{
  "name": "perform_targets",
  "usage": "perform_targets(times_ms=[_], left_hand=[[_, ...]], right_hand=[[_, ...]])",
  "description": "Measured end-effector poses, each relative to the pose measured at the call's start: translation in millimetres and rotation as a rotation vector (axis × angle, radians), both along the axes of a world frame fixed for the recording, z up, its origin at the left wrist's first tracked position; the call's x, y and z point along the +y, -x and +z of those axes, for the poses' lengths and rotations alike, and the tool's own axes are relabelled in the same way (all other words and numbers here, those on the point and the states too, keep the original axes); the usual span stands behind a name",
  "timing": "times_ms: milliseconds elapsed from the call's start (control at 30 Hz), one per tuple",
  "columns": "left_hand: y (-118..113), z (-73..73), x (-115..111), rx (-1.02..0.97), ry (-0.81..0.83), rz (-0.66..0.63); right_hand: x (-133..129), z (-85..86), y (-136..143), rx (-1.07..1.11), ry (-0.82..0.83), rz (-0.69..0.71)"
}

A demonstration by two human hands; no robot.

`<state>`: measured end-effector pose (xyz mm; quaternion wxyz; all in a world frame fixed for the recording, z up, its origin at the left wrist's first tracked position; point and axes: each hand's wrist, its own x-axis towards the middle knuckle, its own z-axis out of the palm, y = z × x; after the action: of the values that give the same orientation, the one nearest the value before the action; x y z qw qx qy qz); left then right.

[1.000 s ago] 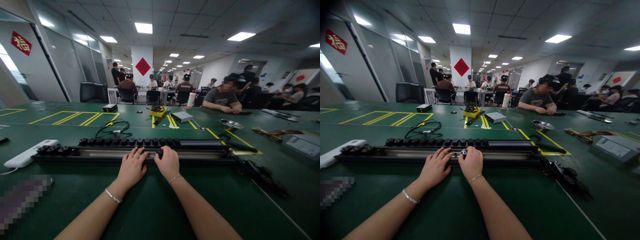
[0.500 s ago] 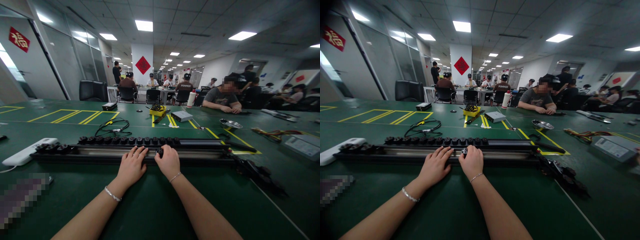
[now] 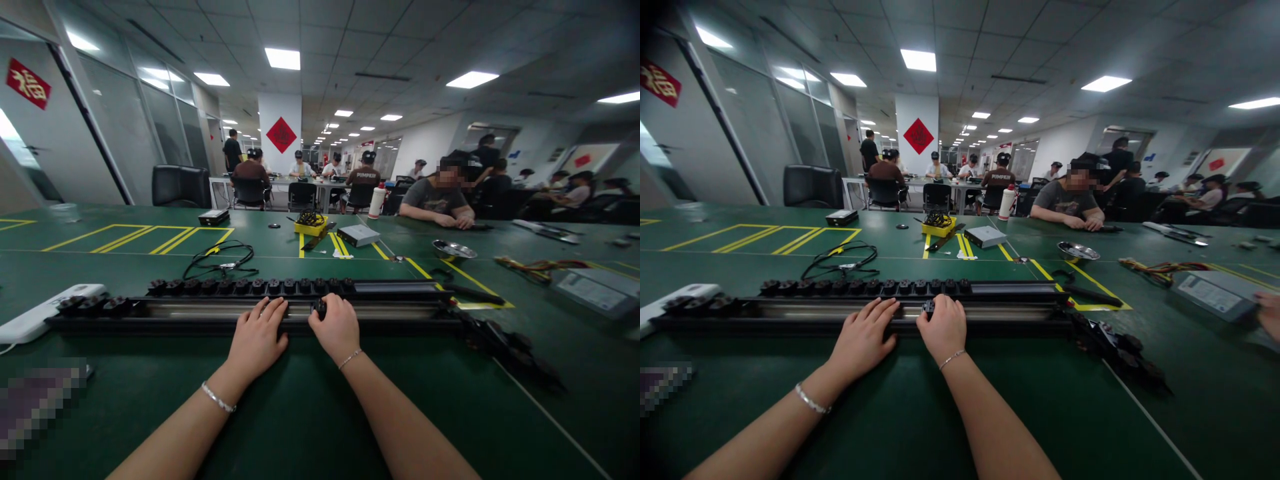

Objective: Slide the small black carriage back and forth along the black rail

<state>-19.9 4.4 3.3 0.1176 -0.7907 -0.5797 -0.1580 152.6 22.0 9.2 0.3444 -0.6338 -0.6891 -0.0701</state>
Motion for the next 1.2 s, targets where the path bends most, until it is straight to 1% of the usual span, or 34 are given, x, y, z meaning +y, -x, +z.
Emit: perform_targets(times_ms=[167, 633, 1200], left_hand=[[1.7, -1.7, 0.7, 0.004, -0.023, -0.012], [0.8, -1.2, 1.2, 0.007, -0.005, -0.001], [1.1, -2.7, 1.0, -0.007, -0.023, -0.002]], right_hand=[[-0.8, 0.9, 0.8, 0.011, 0.006, -0.005], [0.7, 0.8, -0.8, -0.002, 0.013, -0.011], [1.0, 1.6, -3.9, 0.026, 0.057, -0.015]])
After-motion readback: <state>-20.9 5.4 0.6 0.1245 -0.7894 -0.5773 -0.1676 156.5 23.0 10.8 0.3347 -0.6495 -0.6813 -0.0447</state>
